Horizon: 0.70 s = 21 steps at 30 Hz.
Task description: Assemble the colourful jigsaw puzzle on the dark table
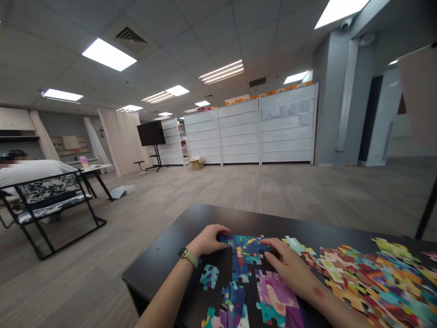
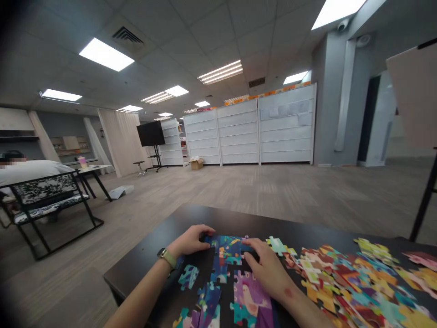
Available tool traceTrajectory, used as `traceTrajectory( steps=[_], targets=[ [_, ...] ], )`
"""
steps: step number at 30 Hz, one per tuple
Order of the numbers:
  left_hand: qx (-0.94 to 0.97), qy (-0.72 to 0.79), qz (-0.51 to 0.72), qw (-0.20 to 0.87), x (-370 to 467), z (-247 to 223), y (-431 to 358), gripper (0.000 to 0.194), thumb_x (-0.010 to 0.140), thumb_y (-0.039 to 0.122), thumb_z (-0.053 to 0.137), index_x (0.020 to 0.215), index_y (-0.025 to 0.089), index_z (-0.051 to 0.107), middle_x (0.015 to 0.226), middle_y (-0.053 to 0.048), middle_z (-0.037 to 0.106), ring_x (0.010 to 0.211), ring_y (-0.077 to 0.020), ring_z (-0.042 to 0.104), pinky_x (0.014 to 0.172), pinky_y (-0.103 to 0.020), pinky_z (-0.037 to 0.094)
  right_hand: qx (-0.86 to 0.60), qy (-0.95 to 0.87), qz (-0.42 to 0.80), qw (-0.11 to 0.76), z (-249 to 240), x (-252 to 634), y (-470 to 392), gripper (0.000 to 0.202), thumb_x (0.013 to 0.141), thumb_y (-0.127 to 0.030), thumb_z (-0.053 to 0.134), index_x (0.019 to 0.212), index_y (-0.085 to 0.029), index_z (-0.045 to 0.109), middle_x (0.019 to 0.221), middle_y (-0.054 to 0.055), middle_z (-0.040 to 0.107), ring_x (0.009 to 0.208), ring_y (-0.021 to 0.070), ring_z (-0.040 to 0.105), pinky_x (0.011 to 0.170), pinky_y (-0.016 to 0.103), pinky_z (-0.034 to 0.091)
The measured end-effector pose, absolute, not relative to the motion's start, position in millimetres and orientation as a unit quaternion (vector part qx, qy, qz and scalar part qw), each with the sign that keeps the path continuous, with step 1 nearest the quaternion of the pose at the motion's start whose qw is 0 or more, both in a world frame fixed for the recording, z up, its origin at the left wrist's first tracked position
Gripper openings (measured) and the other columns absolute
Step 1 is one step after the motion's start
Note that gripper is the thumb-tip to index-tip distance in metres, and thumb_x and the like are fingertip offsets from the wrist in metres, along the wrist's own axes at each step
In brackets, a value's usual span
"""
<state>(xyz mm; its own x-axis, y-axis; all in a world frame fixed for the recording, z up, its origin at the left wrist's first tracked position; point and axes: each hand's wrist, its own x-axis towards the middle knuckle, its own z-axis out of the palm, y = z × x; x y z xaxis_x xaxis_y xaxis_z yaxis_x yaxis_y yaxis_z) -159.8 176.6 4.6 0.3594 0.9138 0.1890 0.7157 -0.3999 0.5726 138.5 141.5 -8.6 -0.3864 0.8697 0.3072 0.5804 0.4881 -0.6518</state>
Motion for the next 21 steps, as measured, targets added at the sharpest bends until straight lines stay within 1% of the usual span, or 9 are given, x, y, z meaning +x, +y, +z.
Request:
traceTrajectory(
  steps=[2, 3, 4, 6, 10, 15, 18, 19, 21],
  targets=[
    [0.798, 0.504, 0.257, 0.208, -156, 4, 176, 0.050, 0.069, 0.015, 0.076, 0.118, 0.020, 0.071, 0.113, -0.007, 0.072, 0.103, -0.0249, 0.066, 0.094, -0.035, 0.051, -0.435, -0.841, 0.179, 0.265, -4, 136, 135, 0.051, 0.095, -0.049, 0.041, 0.135, -0.024, 0.063, 0.148, 0.009, 0.054, 0.139, 0.0313, 0.041, 0.115, 0.051, 0.031],
    [0.797, 0.501, 0.265, 0.210, -154, 3, 176, 0.052, 0.067, 0.012, 0.076, 0.119, 0.020, 0.071, 0.115, -0.008, 0.071, 0.105, -0.0253, 0.065, 0.095, -0.035, 0.050, -0.430, -0.858, 0.161, 0.228, -2, 134, 133, 0.053, 0.096, -0.051, 0.042, 0.139, -0.026, 0.060, 0.154, 0.007, 0.048, 0.144, 0.0325, 0.034, 0.117, 0.054, 0.026],
    [0.795, 0.498, 0.273, 0.213, -152, 3, 176, 0.052, 0.067, 0.010, 0.075, 0.119, 0.019, 0.071, 0.117, -0.008, 0.070, 0.105, -0.0254, 0.065, 0.096, -0.035, 0.050, -0.428, -0.870, 0.149, 0.191, -1, 132, 131, 0.053, 0.096, -0.053, 0.041, 0.141, -0.029, 0.057, 0.156, 0.005, 0.044, 0.147, 0.0332, 0.030, 0.117, 0.057, 0.025],
    [0.792, 0.490, 0.288, 0.224, -150, 4, 177, 0.048, 0.070, 0.009, 0.072, 0.117, 0.017, 0.070, 0.116, -0.009, 0.071, 0.104, -0.0241, 0.066, 0.095, -0.034, 0.051, -0.431, -0.881, 0.132, 0.142, 1, 128, 128, 0.052, 0.097, -0.053, 0.041, 0.144, -0.032, 0.054, 0.157, 0.003, 0.043, 0.146, 0.0337, 0.031, 0.115, 0.059, 0.026],
    [0.783, 0.494, 0.299, 0.231, -165, 10, 179, 0.037, 0.080, 0.011, 0.061, 0.116, 0.015, 0.070, 0.114, -0.008, 0.073, 0.104, -0.0220, 0.068, 0.093, -0.031, 0.052, -0.436, -0.883, 0.110, 0.135, 2, 124, 126, 0.050, 0.098, -0.052, 0.041, 0.142, -0.033, 0.056, 0.155, 0.003, 0.046, 0.144, 0.0323, 0.037, 0.113, 0.058, 0.029],
    [0.763, 0.560, 0.283, 0.153, -190, 17, 167, 0.035, 0.076, 0.011, 0.061, 0.107, 0.018, 0.074, 0.111, -0.008, 0.072, 0.106, -0.0262, 0.065, 0.098, -0.037, 0.048, -0.437, -0.884, 0.110, 0.124, 4, 126, 126, 0.050, 0.099, -0.052, 0.039, 0.143, -0.033, 0.054, 0.156, 0.002, 0.045, 0.144, 0.0316, 0.036, 0.114, 0.056, 0.028],
    [0.750, 0.591, 0.284, 0.091, -181, 16, 142, 0.031, 0.083, 0.019, 0.059, 0.112, 0.018, 0.071, 0.118, -0.011, 0.067, 0.114, -0.0281, 0.058, 0.103, -0.040, 0.041, -0.436, -0.884, 0.114, 0.125, 3, 127, 127, 0.051, 0.100, -0.053, 0.037, 0.144, -0.033, 0.054, 0.156, 0.002, 0.045, 0.144, 0.0317, 0.035, 0.114, 0.056, 0.028],
    [0.748, 0.597, 0.280, 0.079, -174, 16, 131, 0.026, 0.086, 0.023, 0.058, 0.108, 0.019, 0.071, 0.115, -0.010, 0.067, 0.113, -0.0276, 0.058, 0.101, -0.039, 0.041, -0.434, -0.885, 0.114, 0.128, 3, 127, 127, 0.051, 0.100, -0.053, 0.037, 0.143, -0.034, 0.054, 0.156, 0.002, 0.045, 0.144, 0.0317, 0.036, 0.114, 0.056, 0.028],
    [0.751, 0.603, 0.260, 0.074, -157, 15, 105, 0.016, 0.087, 0.033, 0.062, 0.091, 0.021, 0.072, 0.098, -0.006, 0.068, 0.100, -0.0257, 0.061, 0.089, -0.035, 0.044, -0.429, -0.886, 0.114, 0.136, 1, 128, 127, 0.051, 0.100, -0.054, 0.036, 0.143, -0.034, 0.054, 0.156, 0.003, 0.046, 0.144, 0.0316, 0.036, 0.114, 0.056, 0.028]
  ],
)
